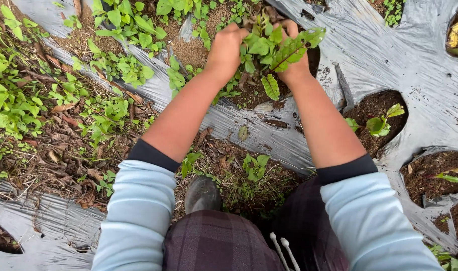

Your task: The person kneels on the ground and removes weeds by hand from around small plants growing in holes in a plastic sheet. The person pulls the weeds out and places them aside.

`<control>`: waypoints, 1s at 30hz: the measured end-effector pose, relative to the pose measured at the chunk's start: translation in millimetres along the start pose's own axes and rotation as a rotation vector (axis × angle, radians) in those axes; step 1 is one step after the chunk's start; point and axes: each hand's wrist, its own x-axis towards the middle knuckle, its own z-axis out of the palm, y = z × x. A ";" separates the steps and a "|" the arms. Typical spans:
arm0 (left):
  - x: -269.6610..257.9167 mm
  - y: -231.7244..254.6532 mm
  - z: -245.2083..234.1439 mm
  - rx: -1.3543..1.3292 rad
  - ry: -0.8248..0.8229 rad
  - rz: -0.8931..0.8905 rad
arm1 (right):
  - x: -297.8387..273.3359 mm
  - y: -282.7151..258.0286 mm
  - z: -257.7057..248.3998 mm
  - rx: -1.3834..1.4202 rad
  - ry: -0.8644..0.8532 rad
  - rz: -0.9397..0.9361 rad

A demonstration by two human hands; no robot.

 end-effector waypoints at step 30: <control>-30.1 47.0 -42.8 0.251 -0.369 -0.042 | -28.2 14.4 -44.2 -0.195 -0.070 0.012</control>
